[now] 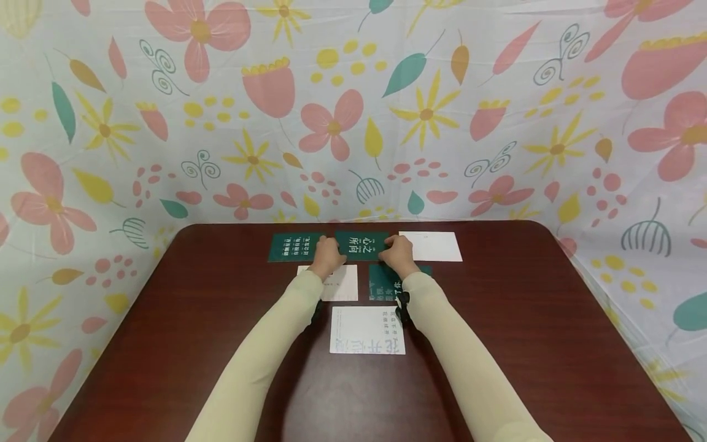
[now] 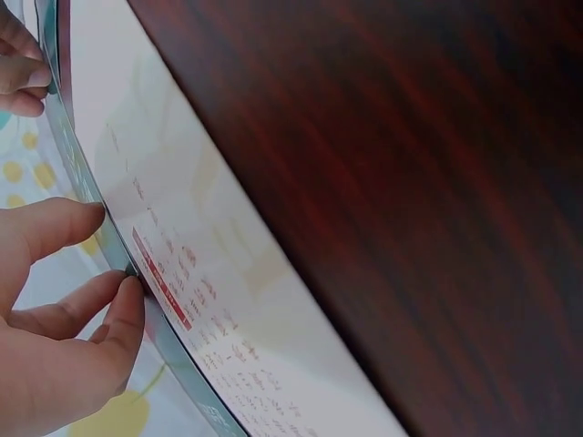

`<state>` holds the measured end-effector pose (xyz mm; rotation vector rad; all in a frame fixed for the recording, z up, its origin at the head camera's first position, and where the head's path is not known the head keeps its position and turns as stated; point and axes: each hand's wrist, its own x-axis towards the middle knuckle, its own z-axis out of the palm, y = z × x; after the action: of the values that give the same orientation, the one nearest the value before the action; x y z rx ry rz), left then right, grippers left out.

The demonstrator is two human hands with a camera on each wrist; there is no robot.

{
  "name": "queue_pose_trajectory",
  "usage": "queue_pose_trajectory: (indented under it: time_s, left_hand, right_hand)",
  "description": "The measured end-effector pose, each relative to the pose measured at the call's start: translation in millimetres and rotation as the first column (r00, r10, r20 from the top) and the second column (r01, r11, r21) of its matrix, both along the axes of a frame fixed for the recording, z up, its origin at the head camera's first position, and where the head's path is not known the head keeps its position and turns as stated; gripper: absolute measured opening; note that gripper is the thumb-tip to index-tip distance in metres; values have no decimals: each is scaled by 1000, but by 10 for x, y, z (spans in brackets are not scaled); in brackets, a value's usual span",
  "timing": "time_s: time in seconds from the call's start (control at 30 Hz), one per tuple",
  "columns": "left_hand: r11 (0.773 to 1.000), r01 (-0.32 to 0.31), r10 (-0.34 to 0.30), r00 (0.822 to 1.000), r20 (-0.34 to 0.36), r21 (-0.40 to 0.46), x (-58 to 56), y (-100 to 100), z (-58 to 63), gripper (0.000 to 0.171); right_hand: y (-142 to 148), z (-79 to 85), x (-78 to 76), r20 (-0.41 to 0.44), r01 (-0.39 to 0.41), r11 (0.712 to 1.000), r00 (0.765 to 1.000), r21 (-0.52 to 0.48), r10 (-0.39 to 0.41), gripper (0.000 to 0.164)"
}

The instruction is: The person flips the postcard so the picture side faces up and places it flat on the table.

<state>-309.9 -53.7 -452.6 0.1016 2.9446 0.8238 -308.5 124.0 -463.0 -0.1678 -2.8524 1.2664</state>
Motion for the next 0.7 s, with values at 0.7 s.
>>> queue_pose_trajectory:
  time_s: [0.7]
  left_hand:
    - [966,28,7,991,-136,258,71,239,52,36]
  right_hand:
    - [455,140,49,-172,-17,994,985,-104,-2,28]
